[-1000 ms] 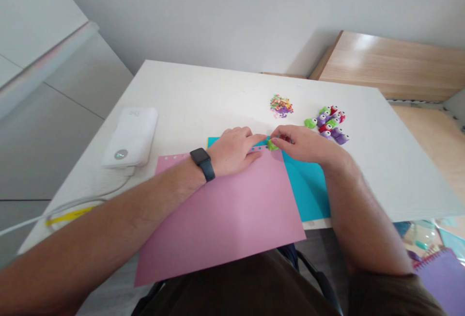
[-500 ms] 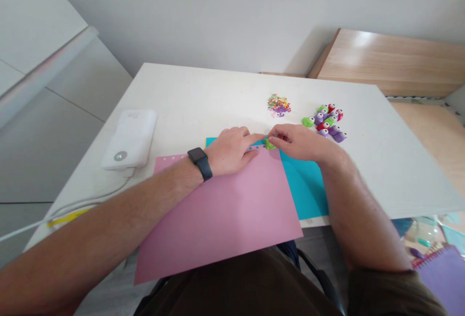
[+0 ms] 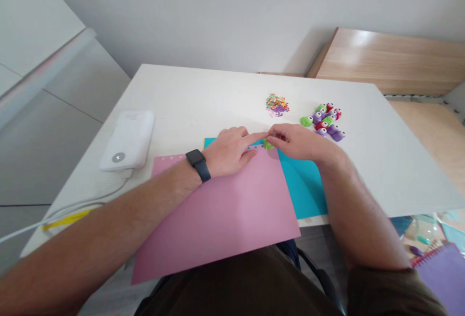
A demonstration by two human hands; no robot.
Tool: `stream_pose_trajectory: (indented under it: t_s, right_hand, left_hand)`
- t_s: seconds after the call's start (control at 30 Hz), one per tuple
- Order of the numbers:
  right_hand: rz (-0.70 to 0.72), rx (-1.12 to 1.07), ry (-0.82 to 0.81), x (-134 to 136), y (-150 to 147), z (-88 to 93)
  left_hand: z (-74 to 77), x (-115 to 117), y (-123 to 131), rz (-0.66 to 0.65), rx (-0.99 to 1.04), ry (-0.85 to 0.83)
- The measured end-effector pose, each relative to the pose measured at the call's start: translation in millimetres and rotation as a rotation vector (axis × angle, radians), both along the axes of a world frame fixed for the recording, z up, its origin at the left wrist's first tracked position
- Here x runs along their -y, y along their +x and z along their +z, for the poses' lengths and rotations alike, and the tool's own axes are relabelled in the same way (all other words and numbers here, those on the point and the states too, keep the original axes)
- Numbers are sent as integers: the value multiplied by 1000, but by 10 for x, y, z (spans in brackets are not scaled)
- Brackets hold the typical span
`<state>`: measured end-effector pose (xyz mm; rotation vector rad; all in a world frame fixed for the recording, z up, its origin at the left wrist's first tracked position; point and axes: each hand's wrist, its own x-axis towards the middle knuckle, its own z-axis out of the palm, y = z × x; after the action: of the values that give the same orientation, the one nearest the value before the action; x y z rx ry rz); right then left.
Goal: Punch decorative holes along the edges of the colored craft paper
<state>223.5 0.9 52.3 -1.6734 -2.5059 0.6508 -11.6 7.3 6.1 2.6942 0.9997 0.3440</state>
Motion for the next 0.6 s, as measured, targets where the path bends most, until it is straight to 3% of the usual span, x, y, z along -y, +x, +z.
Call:
stream_pose_trajectory:
  t_s: [0.6]
  right_hand:
    - [-9, -35, -24, 0, -15, -14]
  left_hand:
    - [-34, -9, 35, -51, 87, -12]
